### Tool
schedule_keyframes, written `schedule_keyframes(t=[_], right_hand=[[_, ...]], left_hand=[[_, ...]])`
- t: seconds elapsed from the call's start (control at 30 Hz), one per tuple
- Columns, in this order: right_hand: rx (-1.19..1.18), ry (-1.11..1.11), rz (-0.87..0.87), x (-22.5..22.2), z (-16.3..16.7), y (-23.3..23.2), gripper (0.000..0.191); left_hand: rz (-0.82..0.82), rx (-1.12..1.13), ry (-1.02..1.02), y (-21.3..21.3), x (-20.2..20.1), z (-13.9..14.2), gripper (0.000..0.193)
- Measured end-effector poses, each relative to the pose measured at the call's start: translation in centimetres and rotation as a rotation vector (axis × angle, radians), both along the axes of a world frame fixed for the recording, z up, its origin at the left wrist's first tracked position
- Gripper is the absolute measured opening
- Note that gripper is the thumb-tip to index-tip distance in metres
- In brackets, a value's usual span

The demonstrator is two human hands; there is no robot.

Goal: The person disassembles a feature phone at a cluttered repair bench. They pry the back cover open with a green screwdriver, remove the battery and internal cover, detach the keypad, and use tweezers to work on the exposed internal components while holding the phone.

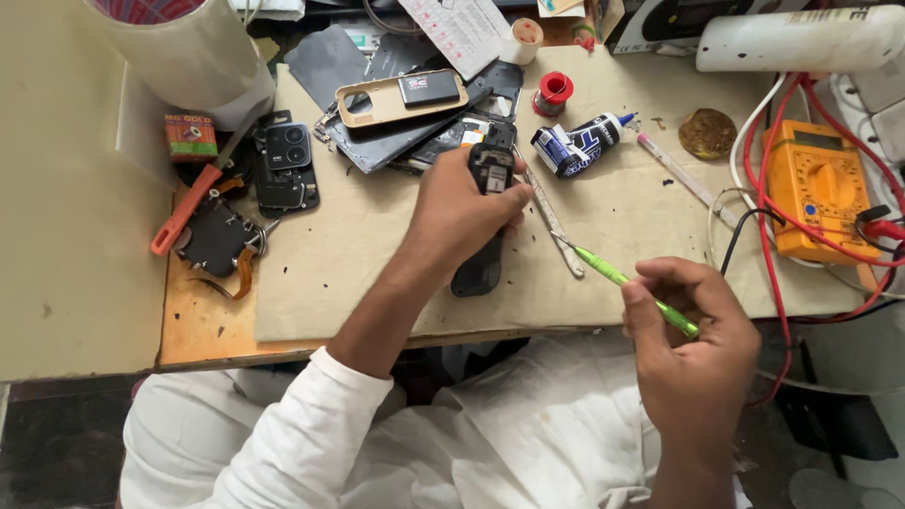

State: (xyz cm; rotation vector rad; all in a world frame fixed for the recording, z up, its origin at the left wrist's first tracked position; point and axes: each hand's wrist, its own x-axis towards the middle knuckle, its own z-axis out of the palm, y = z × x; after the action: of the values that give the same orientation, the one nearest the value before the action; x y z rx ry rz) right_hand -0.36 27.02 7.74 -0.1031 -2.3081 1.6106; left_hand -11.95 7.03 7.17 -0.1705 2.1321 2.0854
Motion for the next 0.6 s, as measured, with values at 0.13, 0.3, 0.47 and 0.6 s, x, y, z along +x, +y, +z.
schedule_keyframes(t=[0.13, 0.3, 0.47, 0.6], right_hand=[[-0.087, -0.002, -0.066, 1.0, 0.1, -0.4, 0.014], [-0.639, 0.025, 0.011, 1.2, -1.4, -3.4, 0.008], [-0.624, -0.114, 0.171, 1.6, -1.7, -7.7, 0.014], [-0.425, -0.188, 0.245, 2.8, -1.2, -11.6, 0.013]], left_hand=[[0.132, 0.413, 0.052, -1.9, 1.3, -0.8, 0.022], [0.396, 0.681, 0.263, -4.3, 5.0, -1.8, 0.030], [0.454, 0.391, 0.159, -7.7, 10.1, -1.5, 0.036], [0.488, 0.339, 0.111, -9.8, 12.5, -0.8, 0.037]])
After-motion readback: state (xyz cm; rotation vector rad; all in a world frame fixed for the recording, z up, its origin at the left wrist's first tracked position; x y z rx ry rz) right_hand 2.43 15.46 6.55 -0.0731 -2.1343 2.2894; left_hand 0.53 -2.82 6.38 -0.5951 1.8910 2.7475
